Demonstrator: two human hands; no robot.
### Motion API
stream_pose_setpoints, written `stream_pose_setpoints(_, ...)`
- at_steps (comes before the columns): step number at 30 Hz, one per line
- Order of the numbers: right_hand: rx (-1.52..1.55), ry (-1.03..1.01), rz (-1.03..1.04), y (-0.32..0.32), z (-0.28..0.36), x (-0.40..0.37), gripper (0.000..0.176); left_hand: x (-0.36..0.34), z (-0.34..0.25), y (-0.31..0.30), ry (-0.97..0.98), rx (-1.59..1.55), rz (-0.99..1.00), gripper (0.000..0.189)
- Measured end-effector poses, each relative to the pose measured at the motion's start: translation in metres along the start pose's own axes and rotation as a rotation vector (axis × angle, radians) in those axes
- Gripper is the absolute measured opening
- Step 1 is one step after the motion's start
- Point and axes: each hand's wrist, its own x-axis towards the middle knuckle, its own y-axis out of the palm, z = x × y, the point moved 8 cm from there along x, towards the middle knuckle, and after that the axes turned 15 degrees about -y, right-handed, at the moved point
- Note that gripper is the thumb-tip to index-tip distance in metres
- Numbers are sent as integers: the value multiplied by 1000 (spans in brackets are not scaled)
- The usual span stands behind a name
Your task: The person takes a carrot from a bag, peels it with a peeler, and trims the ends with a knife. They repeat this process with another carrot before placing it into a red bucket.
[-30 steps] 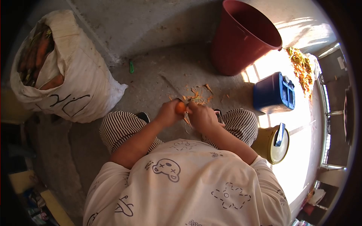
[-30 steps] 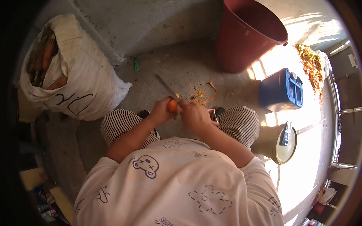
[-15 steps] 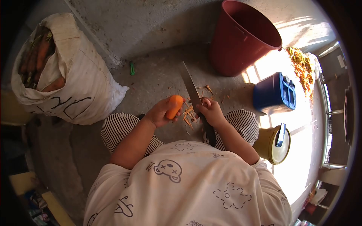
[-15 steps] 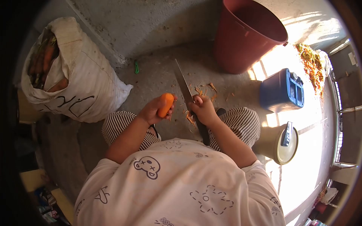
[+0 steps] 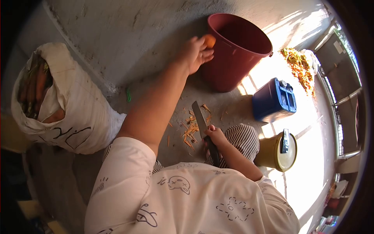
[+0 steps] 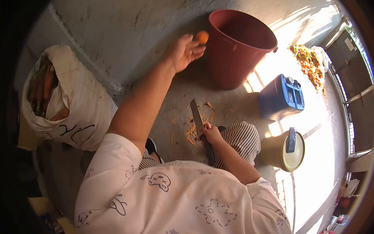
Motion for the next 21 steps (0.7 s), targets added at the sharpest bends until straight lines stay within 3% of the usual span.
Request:
stream_pose_setpoints(3,-81,-127,82,-9,19,-5,14,-31,-35,53,150,382,75,27)
stream_pose_setpoints(5,-317,-215,157,-30,21,-7,16,-54,-33,56,229,719,37,23)
stream_pose_setpoints(8,-892,-457,-50,-52,94,-62,17,-74,-31,10,295,1316,-192,21)
stream_pose_setpoints(9,-985,-463,-121,-60,107,-78,14,-83,-39,-11,444,1364,-252,25)
stream_pose_setpoints(12,-1325,-509,-238,-88,104,-100,16,-132,-84,-83,865,1657,-754,32)
stream_pose_setpoints(14,-1394,-545,-328,-106,84,-108,18,-174,-128,-122,907,1716,-1027,35)
stream_pose_setpoints(18,-1503,-264,-370,-119,42,-120,20,-271,-223,-193,1184,1685,-1515,27)
stream_pose_setpoints(19,-1501,-248,-359,-116,35,-122,21,-288,-252,-237,1038,1525,-1636,30)
stream_pose_setpoints(21,-1499,-206,-343,-112,26,-125,22,-318,-276,-251,810,1629,-1964,42)
